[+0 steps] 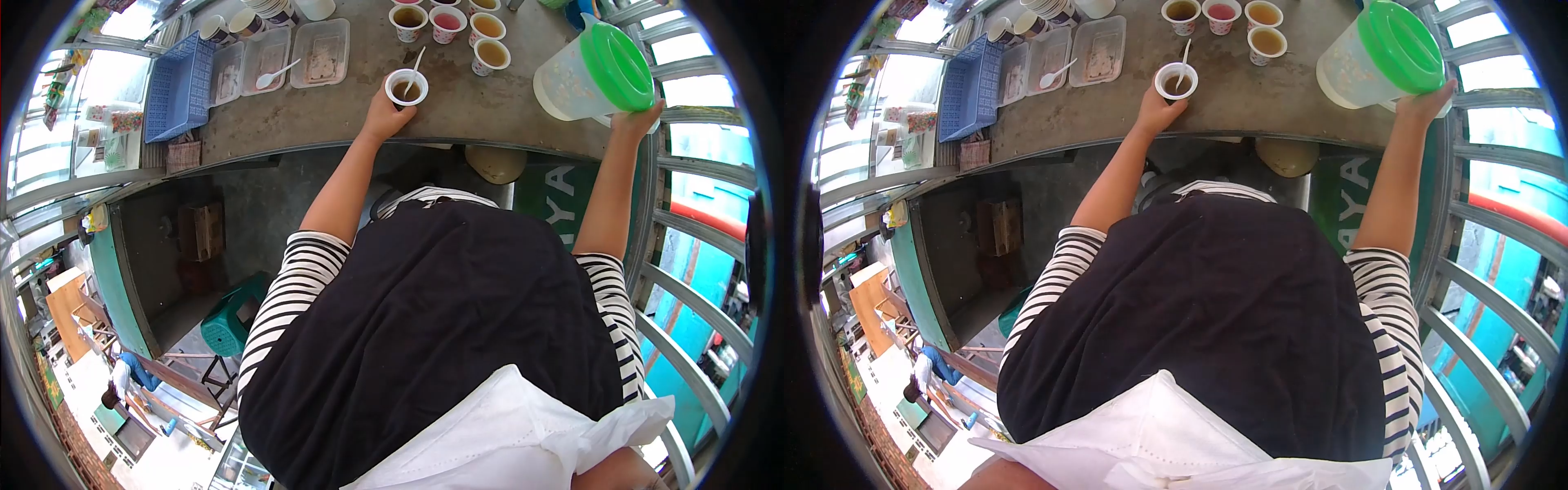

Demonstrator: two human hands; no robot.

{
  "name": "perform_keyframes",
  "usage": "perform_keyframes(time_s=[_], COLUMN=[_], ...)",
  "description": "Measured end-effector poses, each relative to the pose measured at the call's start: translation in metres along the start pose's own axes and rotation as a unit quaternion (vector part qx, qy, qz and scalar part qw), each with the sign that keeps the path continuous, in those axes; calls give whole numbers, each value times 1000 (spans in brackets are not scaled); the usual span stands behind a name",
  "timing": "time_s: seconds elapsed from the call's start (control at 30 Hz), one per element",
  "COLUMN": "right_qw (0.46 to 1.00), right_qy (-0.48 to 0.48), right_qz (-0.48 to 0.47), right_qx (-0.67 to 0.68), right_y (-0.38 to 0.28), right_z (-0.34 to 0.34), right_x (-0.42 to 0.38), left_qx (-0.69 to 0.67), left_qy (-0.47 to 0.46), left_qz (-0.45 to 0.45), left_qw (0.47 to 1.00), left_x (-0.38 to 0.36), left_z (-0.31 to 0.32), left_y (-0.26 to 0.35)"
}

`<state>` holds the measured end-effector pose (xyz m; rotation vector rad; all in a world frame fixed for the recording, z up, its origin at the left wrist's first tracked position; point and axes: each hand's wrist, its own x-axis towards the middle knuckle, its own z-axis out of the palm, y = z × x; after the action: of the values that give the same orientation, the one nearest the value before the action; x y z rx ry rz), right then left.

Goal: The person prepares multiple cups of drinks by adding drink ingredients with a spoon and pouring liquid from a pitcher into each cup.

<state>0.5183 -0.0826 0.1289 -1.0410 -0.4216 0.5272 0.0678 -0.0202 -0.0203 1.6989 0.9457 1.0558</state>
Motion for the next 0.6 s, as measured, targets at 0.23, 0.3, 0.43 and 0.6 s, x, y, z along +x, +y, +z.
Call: perform_keyframes(time_s=[0.23, 0.3, 0.43, 0.6], right_qw=[994, 991, 983, 950], right_qy=[-105, -120, -120, -209], right_qz=[33, 57, 116, 83], right_qx=[12, 1, -76, -217], right_y=[-10, -14, -26, -33], right_z=[-23, -21, 7, 55], right_x=[-9, -14, -40, -105], left_qx=[81, 77, 21, -18], left_qy=[30, 35, 0, -20], left_qz=[-42, -29, -12, -23], left_qw=[995, 996, 1000, 999], left_x=[-1, -1, -1, -1], left_z=[3, 3, -4, 2], left_y=[18, 15, -2, -8])
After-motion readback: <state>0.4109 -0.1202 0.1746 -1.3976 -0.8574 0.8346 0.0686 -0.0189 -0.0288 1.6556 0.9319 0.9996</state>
